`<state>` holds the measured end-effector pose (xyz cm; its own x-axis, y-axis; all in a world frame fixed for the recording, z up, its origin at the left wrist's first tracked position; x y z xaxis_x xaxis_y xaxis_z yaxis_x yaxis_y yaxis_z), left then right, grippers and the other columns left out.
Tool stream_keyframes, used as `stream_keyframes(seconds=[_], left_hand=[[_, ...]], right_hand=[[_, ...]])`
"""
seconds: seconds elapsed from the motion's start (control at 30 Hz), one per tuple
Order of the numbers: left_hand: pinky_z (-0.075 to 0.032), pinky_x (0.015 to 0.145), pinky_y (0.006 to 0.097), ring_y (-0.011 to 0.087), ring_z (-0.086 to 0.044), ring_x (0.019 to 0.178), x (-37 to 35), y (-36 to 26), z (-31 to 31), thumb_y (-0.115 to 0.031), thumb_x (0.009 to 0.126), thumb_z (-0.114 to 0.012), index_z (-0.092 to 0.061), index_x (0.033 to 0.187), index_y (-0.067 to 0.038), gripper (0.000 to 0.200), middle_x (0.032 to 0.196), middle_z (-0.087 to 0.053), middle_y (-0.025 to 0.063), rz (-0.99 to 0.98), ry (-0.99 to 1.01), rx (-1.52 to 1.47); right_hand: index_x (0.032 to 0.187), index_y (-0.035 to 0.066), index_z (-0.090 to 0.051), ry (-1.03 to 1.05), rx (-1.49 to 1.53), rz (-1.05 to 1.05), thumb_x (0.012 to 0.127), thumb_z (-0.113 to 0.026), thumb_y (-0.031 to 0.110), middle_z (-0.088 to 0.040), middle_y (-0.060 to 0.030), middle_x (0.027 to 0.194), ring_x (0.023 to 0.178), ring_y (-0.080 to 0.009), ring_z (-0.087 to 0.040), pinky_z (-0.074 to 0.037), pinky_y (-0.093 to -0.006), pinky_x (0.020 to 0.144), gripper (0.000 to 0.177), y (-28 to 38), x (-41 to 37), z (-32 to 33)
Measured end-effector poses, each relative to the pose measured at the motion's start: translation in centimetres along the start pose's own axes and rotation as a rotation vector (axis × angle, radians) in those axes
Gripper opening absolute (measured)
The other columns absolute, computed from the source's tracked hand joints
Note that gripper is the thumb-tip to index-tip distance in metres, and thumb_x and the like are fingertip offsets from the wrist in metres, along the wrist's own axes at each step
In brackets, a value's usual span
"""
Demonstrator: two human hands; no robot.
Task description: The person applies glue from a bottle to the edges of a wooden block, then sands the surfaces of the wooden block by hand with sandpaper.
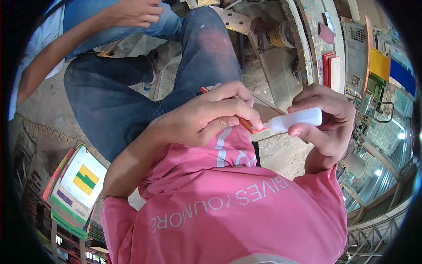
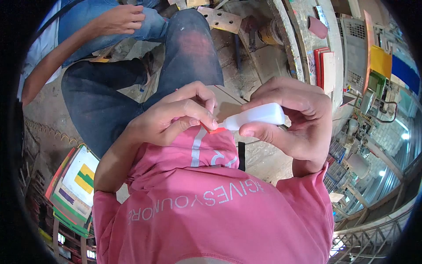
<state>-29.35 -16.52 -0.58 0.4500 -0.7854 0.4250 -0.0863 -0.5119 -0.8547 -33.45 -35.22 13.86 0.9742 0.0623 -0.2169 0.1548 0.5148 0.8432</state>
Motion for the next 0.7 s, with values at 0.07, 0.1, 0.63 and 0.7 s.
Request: stream_keyframes(seconds=[0.07,0.1,0.63,0.7], left_hand=[[-0.046,0.084,0.0298,0.0213,-0.053,0.097,0.0,-0.3,0.1,0.016,0.082,-0.048,-0.062,0.110,-0.008,0.039,0.106,-0.050,0.0117,0.025,-0.015,-0.024],[-0.045,0.084,0.0297,0.0214,-0.053,0.097,0.0,-0.4,0.1,0.016,0.082,-0.047,-0.062,0.109,-0.008,0.040,0.105,-0.050,0.0117,0.054,-0.030,-0.051],[-0.043,0.092,0.0358,0.0257,-0.054,0.103,0.1,-1.3,0.5,0.013,0.086,-0.050,-0.059,0.106,-0.005,0.029,0.106,-0.050,0.0122,0.057,0.003,0.057],[-0.042,0.092,0.0357,0.0253,-0.053,0.102,0.2,-1.4,0.6,0.014,0.085,-0.050,-0.059,0.107,-0.005,0.030,0.106,-0.050,0.0123,0.065,0.003,0.081]], right_hand=[[0.082,-0.003,-0.072,-0.025,0.052,0.025,0.065,-0.086,0.011,-0.066,-0.0110,0.077,0.062,-0.0162,-0.061,-0.044,-0.0270,0.056,0.026,-0.8,-0.1,0.3],[0.084,-0.004,-0.071,-0.048,0.108,0.047,0.067,-0.085,0.011,-0.065,-0.0109,0.078,0.060,-0.0150,-0.059,-0.043,-0.0263,0.054,0.026,-1.2,-0.2,0.5],[0.107,-0.002,-0.058,0.061,1.079,0.026,0.083,-0.066,-0.005,-0.066,-0.0199,0.107,0.106,-0.0321,-0.065,-0.056,-0.0433,0.091,0.026,-7.9,9.1,-0.8],[0.113,-0.001,-0.058,0.109,1.058,0.111,0.084,-0.065,-0.006,-0.066,-0.0171,0.110,0.108,-0.0254,-0.063,-0.052,-0.0364,0.094,0.030,-7.5,12.1,-1.8]])
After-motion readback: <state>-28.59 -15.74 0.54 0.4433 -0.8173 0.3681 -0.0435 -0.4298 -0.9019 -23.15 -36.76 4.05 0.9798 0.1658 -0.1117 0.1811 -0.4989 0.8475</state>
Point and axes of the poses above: each hand's wrist, its own x-axis towards the middle knuckle, its own z-axis out of the back of the hand, y = z × x, the point moved 2 cm from there along x, towards the middle knuckle
